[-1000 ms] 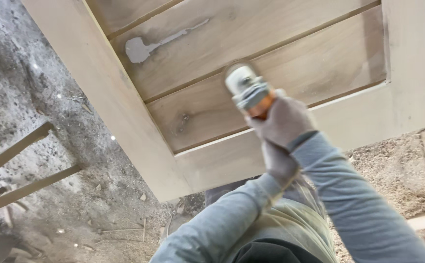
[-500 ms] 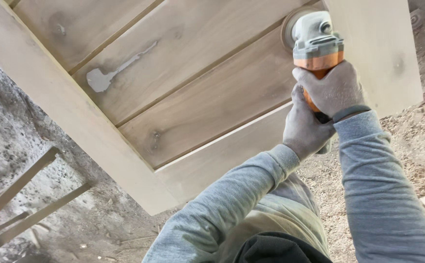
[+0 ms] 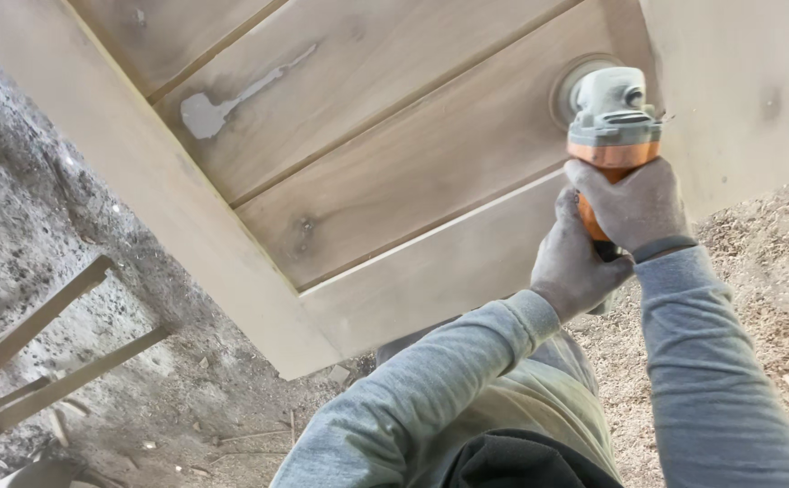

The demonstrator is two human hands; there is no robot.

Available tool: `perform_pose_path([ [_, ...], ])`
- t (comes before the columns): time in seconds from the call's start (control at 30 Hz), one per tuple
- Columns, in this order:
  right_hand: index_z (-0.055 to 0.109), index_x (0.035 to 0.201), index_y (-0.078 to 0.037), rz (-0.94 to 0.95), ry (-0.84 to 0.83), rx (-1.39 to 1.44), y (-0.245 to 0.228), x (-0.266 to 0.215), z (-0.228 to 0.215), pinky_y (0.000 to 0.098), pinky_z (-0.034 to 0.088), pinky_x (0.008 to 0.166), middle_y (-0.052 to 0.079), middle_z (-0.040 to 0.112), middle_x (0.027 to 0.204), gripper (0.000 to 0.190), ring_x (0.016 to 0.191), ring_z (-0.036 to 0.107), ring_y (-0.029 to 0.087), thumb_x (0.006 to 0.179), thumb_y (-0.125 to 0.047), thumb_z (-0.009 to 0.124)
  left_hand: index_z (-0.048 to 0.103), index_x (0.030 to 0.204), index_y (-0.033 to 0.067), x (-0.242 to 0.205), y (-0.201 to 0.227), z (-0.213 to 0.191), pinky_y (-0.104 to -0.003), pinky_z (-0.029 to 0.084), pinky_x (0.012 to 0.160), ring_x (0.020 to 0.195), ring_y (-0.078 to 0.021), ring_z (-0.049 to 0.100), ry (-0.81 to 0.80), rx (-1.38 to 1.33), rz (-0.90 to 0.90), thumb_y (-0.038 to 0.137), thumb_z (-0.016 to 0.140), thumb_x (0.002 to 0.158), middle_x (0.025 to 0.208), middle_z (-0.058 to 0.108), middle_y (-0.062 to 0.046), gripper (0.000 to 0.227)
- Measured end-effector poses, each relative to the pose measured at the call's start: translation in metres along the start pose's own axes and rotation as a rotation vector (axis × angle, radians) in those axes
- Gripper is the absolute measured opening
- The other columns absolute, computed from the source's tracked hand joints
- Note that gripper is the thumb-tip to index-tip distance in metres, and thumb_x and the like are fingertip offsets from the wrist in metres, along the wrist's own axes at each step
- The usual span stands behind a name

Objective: The person sands the surface of a wooden door using a power sander, moving the tool along the panels and checking the texture by hand.

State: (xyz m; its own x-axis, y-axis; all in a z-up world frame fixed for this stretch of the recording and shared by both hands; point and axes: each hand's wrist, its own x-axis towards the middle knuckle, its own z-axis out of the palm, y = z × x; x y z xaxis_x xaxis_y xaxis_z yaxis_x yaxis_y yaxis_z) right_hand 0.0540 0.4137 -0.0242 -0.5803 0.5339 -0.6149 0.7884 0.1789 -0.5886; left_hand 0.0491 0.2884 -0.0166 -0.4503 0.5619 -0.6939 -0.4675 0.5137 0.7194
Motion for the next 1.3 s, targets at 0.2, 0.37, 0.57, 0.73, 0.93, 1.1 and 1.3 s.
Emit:
perform_pose_path([
  [0.2, 0.075, 0.114, -0.006, 0.078, -0.054, -0.071, -0.026, -0.024, 0.049, 0.0364, 0.061, 0.08, 0.012, 0.078, 0.1, 0.043, 0.09, 0.077, 0.023, 0.084, -0.037, 0.081, 0.021, 0.152, -0.0013, -0.035, -0.016, -0.036, -0.042, 0.059, 0.095, 0.105, -0.0358, 0.074, 0.118, -0.086, -0.005, 0.04, 0.083, 0.075, 0.118, 0.071, -0.023, 0.107],
  [0.37, 0.073, 0.111, -0.005, -0.006, -0.077, -0.111, -0.047, -0.045, 0.089, 0.0402, 0.061, 0.076, 0.014, 0.077, 0.094, 0.048, 0.085, 0.078, 0.027, 0.079, -0.039, 0.085, 0.022, 0.147, -0.0018, -0.063, -0.037, -0.058, -0.042, 0.06, 0.092, 0.108, -0.0346, 0.074, 0.252, -0.16, 0.01, 0.041, 0.085, 0.073, 0.117, 0.072, -0.023, 0.106],
  [0.57, 0.064, 0.11, -0.002, -0.074, -0.3, -0.341, -0.075, -0.074, 0.132, 0.0416, 0.062, 0.075, 0.016, 0.076, 0.087, 0.054, 0.078, 0.076, 0.031, 0.078, -0.043, 0.082, 0.031, 0.144, 0.0006, -0.092, -0.096, -0.05, -0.041, 0.058, 0.096, 0.114, -0.0301, 0.071, 0.468, -0.172, 0.072, 0.032, 0.086, 0.08, 0.126, 0.068, -0.019, 0.09],
  [0.73, 0.062, 0.105, 0.0, -0.169, -0.426, -0.453, -0.08, -0.078, 0.132, 0.0422, 0.062, 0.077, 0.017, 0.075, 0.084, 0.055, 0.075, 0.076, 0.032, 0.074, -0.042, 0.082, 0.023, 0.146, 0.0023, -0.088, -0.125, -0.022, -0.04, 0.058, 0.102, 0.122, -0.0233, 0.06, 0.454, -0.349, 0.126, 0.022, 0.084, 0.084, 0.135, 0.052, -0.013, 0.089],
  [0.93, 0.064, 0.111, 0.001, -0.064, -0.175, -0.376, -0.057, -0.036, 0.071, 0.0454, 0.061, 0.076, 0.021, 0.074, 0.088, 0.059, 0.08, 0.075, 0.036, 0.077, -0.044, 0.083, 0.041, 0.136, -0.0004, -0.046, -0.05, -0.009, -0.042, 0.06, 0.091, 0.105, -0.0272, 0.072, 0.268, -0.333, 0.031, 0.026, 0.082, 0.08, 0.117, 0.072, -0.019, 0.074],
  [1.1, 0.069, 0.115, -0.002, -0.016, -0.091, -0.163, -0.028, 0.019, 0.018, 0.0424, 0.062, 0.076, 0.016, 0.076, 0.093, 0.053, 0.082, 0.076, 0.03, 0.079, -0.038, 0.082, 0.027, 0.141, -0.0021, 0.004, 0.007, 0.004, -0.041, 0.063, 0.091, 0.103, -0.0326, 0.075, 0.194, -0.165, 0.049, 0.042, 0.086, 0.075, 0.119, 0.07, -0.023, 0.099],
  [1.3, 0.076, 0.107, -0.003, 0.034, 0.028, -0.168, -0.005, 0.04, -0.025, 0.0422, 0.061, 0.075, 0.015, 0.076, 0.09, 0.043, 0.079, 0.075, 0.026, 0.087, -0.041, 0.082, 0.025, 0.142, -0.0034, 0.039, 0.02, 0.024, -0.042, 0.062, 0.091, 0.103, -0.0354, 0.076, 0.077, -0.043, 0.048, 0.047, 0.085, 0.07, 0.116, 0.071, -0.025, 0.107],
])
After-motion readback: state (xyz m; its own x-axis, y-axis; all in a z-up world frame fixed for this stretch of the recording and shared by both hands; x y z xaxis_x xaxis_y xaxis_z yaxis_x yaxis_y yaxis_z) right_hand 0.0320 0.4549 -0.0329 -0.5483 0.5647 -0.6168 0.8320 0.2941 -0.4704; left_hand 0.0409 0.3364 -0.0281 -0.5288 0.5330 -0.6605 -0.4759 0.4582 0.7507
